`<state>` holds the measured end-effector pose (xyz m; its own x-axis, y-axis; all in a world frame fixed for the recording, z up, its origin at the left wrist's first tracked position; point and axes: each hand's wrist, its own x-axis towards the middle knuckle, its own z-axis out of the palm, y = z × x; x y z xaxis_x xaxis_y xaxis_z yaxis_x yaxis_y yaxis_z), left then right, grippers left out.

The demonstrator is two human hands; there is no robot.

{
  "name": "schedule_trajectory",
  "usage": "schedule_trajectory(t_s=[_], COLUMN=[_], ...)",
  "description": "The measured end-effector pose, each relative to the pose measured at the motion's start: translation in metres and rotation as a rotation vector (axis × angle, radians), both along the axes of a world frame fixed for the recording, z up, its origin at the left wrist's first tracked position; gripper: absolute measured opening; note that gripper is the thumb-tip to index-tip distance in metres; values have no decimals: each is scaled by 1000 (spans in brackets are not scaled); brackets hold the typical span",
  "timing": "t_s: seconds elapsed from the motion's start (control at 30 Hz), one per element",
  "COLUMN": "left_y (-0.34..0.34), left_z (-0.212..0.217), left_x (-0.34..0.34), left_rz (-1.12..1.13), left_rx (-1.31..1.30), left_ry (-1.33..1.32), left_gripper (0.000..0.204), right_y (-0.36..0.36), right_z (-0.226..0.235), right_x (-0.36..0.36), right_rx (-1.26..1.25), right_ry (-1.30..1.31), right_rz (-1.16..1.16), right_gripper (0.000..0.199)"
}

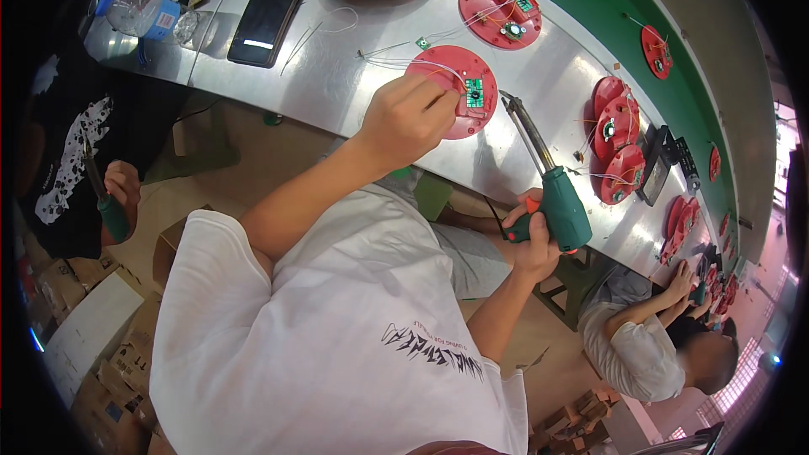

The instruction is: Soldering electronic components onto circular red circuit boards at an assembly line station.

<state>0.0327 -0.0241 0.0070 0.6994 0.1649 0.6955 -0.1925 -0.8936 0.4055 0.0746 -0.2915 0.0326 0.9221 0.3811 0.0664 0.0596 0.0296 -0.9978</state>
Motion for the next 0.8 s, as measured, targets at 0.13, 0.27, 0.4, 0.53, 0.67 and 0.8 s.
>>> schedule_trajectory(t_s=[0.13, 0.27, 0.4, 0.53, 0.67, 0.8], left_y=[-1, -1, -1, -1, -1, 0], left_z=[1, 2, 1, -1, -1, 2], left_x=[1, 2, 3, 5, 4, 2], left_rz=[8, 16, 27, 36, 32, 5], left_rx=[-9, -41, -67, -46, -91, -166], left_ry=[15, 23, 34, 22, 9, 68], left_gripper=[14, 11, 8, 8, 9, 9], right_y=[2, 4, 7, 5, 6, 1], right_z=[0, 1, 11, 10, 10, 0], right_x=[-4, -6, -7, -7, -8, -9], right_rx=[-35, -46, -55, -57, -55, -23], right_ry=[-16, -24, -38, -29, -29, -3], right_rz=[41, 71, 92, 118, 124, 121], right_gripper=[36, 36, 35, 34, 34, 34])
